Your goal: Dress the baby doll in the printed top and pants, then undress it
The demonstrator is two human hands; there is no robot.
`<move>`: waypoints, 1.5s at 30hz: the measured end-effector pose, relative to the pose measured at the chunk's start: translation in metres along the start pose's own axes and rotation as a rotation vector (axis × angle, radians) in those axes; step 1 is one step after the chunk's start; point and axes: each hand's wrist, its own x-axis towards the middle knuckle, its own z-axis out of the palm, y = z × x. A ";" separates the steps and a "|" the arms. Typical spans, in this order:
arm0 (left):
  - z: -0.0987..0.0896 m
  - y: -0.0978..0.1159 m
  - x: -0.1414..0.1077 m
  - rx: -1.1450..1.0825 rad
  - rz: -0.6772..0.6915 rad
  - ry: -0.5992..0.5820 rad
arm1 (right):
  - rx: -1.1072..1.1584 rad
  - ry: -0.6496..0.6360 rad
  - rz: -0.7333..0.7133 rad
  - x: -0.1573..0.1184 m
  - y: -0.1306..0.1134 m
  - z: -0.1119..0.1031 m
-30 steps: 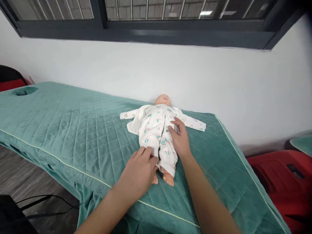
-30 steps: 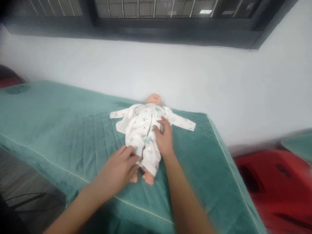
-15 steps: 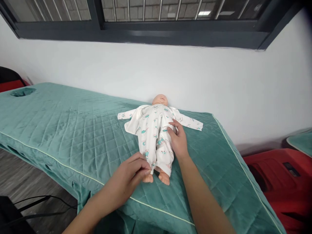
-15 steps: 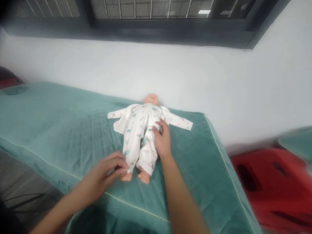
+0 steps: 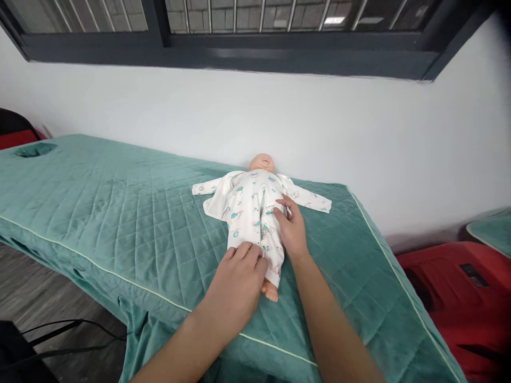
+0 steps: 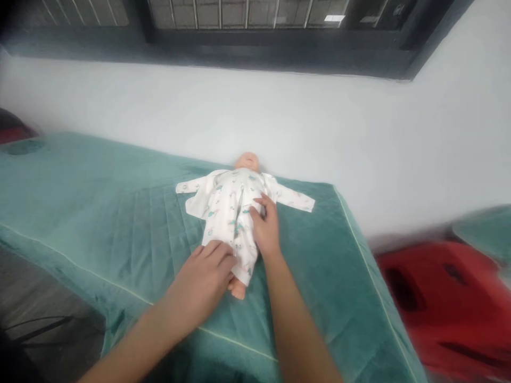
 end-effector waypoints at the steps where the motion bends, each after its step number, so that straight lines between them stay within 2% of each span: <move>1: 0.003 0.002 0.003 0.044 -0.005 -0.014 | -0.003 -0.001 0.000 0.000 0.000 0.000; 5: 0.010 0.003 0.010 0.104 -0.027 -0.019 | -0.024 -0.010 -0.002 0.001 0.002 -0.001; 10: 0.010 0.003 0.009 0.043 -0.053 0.011 | -0.043 -0.020 -0.005 0.002 0.001 -0.002; 14: 0.005 0.011 -0.002 -0.123 -0.079 0.128 | -0.007 -0.004 0.011 0.002 0.000 -0.002; 17: 0.000 0.018 -0.013 -0.208 -0.045 0.188 | -0.001 0.001 0.016 0.001 0.000 -0.003; 20: 0.000 0.019 -0.023 -0.201 -0.035 0.210 | 0.026 0.012 0.023 0.002 -0.001 -0.003; 25: 0.015 0.012 -0.035 -0.209 -0.072 0.205 | 0.049 0.048 0.017 -0.003 -0.006 -0.005; 27: 0.020 0.010 -0.040 -0.229 -0.081 0.245 | 0.002 0.048 -0.017 -0.016 -0.012 -0.009; 30: 0.025 0.009 -0.049 -0.227 -0.108 0.301 | -0.077 0.017 -0.061 -0.053 -0.024 -0.019; 34: 0.031 0.011 -0.054 -0.168 -0.150 0.296 | -0.085 0.012 0.007 -0.118 -0.039 -0.037; 37: 0.036 0.012 -0.048 -0.106 -0.176 0.307 | -0.159 0.015 0.054 -0.154 -0.047 -0.048; 41: 0.040 0.013 -0.038 -0.072 -0.186 0.337 | -0.342 -0.123 0.023 -0.173 -0.053 -0.052; 45: 0.043 0.014 -0.033 -0.084 -0.184 0.373 | -0.468 -0.158 0.053 -0.171 -0.054 -0.048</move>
